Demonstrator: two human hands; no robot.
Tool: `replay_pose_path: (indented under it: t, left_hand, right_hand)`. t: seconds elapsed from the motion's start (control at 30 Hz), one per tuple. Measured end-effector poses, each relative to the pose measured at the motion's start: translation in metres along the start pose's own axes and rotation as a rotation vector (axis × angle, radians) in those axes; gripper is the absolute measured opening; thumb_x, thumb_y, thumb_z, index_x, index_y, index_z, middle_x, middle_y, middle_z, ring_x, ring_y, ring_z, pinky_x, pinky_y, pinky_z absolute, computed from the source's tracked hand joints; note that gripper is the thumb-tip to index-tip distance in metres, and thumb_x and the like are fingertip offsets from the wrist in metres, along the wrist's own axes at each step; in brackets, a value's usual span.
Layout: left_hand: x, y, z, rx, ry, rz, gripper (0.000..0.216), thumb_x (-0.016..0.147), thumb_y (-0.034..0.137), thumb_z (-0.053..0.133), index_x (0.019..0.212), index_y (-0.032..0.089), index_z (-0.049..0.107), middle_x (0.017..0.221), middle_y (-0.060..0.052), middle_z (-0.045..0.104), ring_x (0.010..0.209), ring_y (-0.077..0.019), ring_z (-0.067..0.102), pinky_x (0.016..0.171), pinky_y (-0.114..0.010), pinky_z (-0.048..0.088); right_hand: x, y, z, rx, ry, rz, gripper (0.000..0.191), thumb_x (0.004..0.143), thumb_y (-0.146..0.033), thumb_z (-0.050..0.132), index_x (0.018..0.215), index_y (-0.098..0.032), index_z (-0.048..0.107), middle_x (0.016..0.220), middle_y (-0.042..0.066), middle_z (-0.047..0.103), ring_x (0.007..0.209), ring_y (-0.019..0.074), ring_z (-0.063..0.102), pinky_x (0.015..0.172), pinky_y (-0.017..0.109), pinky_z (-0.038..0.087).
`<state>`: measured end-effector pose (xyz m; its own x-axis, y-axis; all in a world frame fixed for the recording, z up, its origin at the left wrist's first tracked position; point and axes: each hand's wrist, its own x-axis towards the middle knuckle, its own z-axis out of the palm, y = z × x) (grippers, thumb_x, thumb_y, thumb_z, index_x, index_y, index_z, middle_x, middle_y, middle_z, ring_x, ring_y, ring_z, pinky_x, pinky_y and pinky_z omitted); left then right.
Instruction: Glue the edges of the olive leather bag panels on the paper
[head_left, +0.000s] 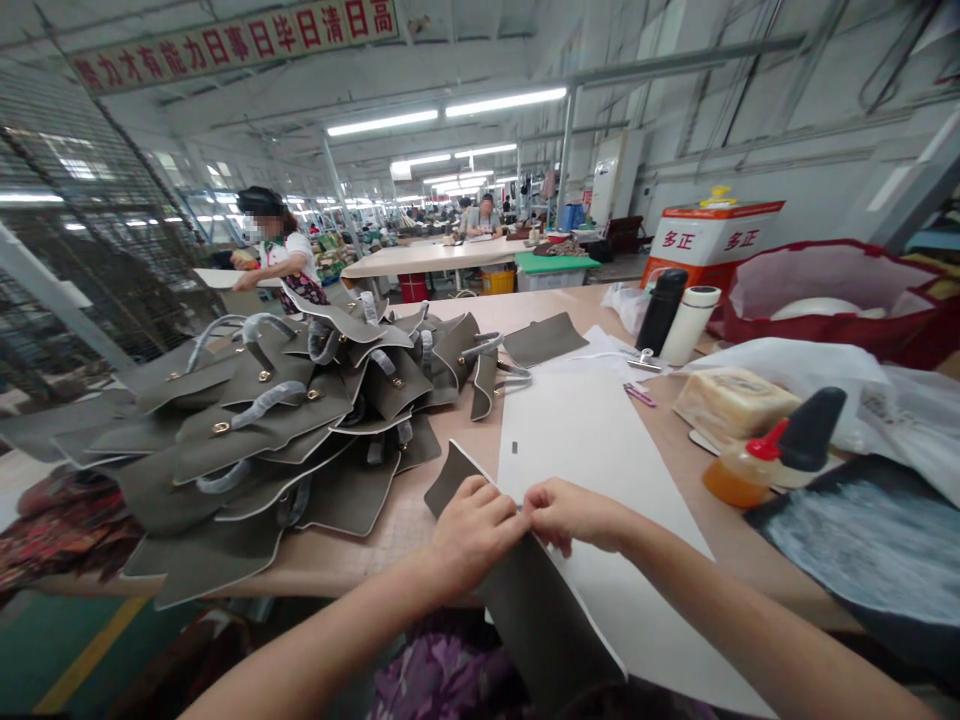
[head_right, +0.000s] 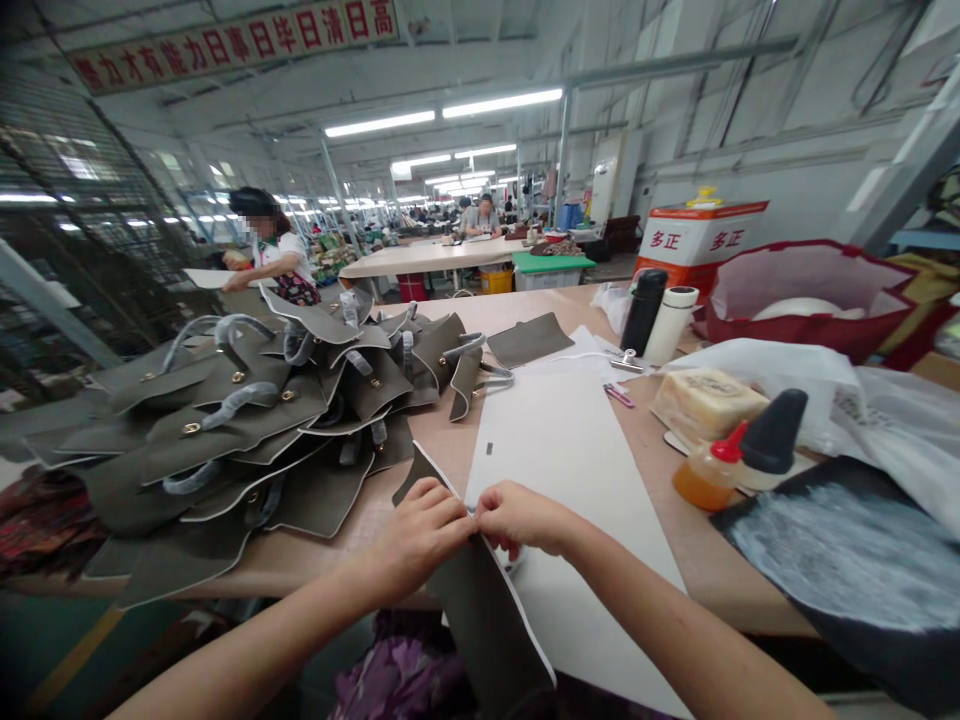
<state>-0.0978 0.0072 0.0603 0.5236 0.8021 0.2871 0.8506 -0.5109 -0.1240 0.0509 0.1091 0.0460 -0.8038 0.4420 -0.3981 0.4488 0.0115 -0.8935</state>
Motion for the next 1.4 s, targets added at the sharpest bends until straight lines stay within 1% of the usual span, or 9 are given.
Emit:
replay_pose_path:
  t: [0.17, 0.37, 0.53, 0.63, 0.8, 0.93, 1.07, 1.23, 1.4]
  left_hand:
    - [0.007, -0.009, 0.003, -0.022, -0.075, 0.111, 0.012, 0.087, 0.021, 0.043, 0.091, 0.019, 0.054, 0.08, -0.001, 0.057, 0.074, -0.0152, 0.045, 0.071, -0.031, 0.032]
    - [0.007, -0.017, 0.018, -0.081, -0.088, 0.173, 0.011, 0.086, 0.024, 0.045, 0.083, 0.019, 0.054, 0.079, 0.0, 0.059, 0.072, -0.0138, 0.047, 0.063, -0.03, 0.032]
    - [0.002, -0.02, 0.025, -0.066, -0.005, 0.105, 0.024, 0.09, 0.025, 0.037, 0.076, 0.016, 0.054, 0.071, -0.001, 0.055, 0.067, -0.0128, 0.047, 0.059, -0.029, 0.031]
    - [-0.001, -0.021, 0.026, -0.055, 0.042, 0.093, 0.027, 0.09, 0.026, 0.035, 0.073, 0.015, 0.053, 0.07, -0.002, 0.054, 0.065, -0.0129, 0.045, 0.059, -0.029, 0.031]
    - [-0.004, -0.019, 0.028, -0.069, 0.068, 0.085, 0.027, 0.09, 0.026, 0.036, 0.072, 0.016, 0.053, 0.068, -0.001, 0.054, 0.064, -0.0128, 0.045, 0.059, -0.028, 0.032]
    - [-0.005, -0.018, 0.03, -0.109, 0.03, 0.06, 0.026, 0.09, 0.029, 0.037, 0.075, 0.016, 0.055, 0.071, -0.001, 0.056, 0.066, -0.0127, 0.047, 0.06, -0.028, 0.033]
    - [-0.005, -0.02, 0.027, -0.151, -0.012, 0.027, 0.024, 0.088, 0.034, 0.041, 0.081, 0.017, 0.057, 0.079, -0.002, 0.058, 0.072, -0.013, 0.049, 0.063, -0.028, 0.034]
    - [-0.004, -0.021, 0.023, -0.093, -0.034, 0.102, 0.017, 0.087, 0.028, 0.043, 0.084, 0.019, 0.057, 0.077, -0.001, 0.058, 0.071, -0.0135, 0.048, 0.062, -0.029, 0.032]
    - [-0.001, -0.022, 0.022, -0.058, -0.056, 0.209, 0.013, 0.087, 0.022, 0.044, 0.08, 0.018, 0.054, 0.076, -0.001, 0.057, 0.069, -0.0135, 0.047, 0.063, -0.028, 0.032]
  right_hand:
    - [0.006, 0.003, 0.001, -0.018, -0.035, 0.022, 0.009, 0.054, -0.01, 0.041, 0.051, -0.015, 0.047, 0.041, -0.005, 0.046, 0.031, 0.0044, 0.037, 0.031, 0.014, 0.029]
    - [0.007, 0.006, 0.004, -0.026, -0.027, 0.002, 0.009, 0.055, -0.01, 0.041, 0.053, -0.015, 0.048, 0.042, -0.006, 0.043, 0.032, 0.0037, 0.035, 0.031, 0.014, 0.025]
    - [0.002, 0.004, 0.005, 0.03, -0.017, -0.059, 0.009, 0.064, -0.016, 0.045, 0.067, -0.014, 0.054, 0.057, -0.003, 0.05, 0.053, 0.0081, 0.048, 0.042, 0.016, 0.041]
    - [0.001, 0.006, 0.005, 0.051, -0.034, -0.071, 0.012, 0.065, -0.017, 0.047, 0.073, -0.014, 0.055, 0.063, -0.002, 0.052, 0.06, 0.0091, 0.051, 0.048, 0.018, 0.045]
    - [0.004, 0.01, 0.007, 0.054, -0.042, -0.03, 0.009, 0.061, -0.013, 0.047, 0.066, -0.014, 0.053, 0.056, -0.003, 0.052, 0.051, 0.0086, 0.051, 0.044, 0.018, 0.043]
    - [0.004, 0.01, 0.01, 0.035, -0.033, 0.028, 0.011, 0.058, -0.008, 0.042, 0.058, -0.014, 0.051, 0.046, -0.004, 0.05, 0.043, 0.0085, 0.05, 0.04, 0.017, 0.042]
    - [0.004, 0.011, 0.011, 0.033, -0.009, 0.065, 0.01, 0.06, -0.009, 0.043, 0.059, -0.015, 0.051, 0.042, -0.005, 0.049, 0.04, 0.0079, 0.049, 0.04, 0.017, 0.041]
    - [0.006, 0.01, 0.013, 0.021, 0.007, 0.079, 0.01, 0.057, -0.008, 0.042, 0.056, -0.015, 0.049, 0.038, -0.006, 0.047, 0.037, 0.0078, 0.047, 0.038, 0.015, 0.038]
    - [0.009, 0.012, 0.018, -0.012, -0.005, 0.071, 0.01, 0.055, -0.007, 0.041, 0.053, -0.016, 0.045, 0.036, -0.007, 0.044, 0.035, 0.0073, 0.045, 0.037, 0.015, 0.035]
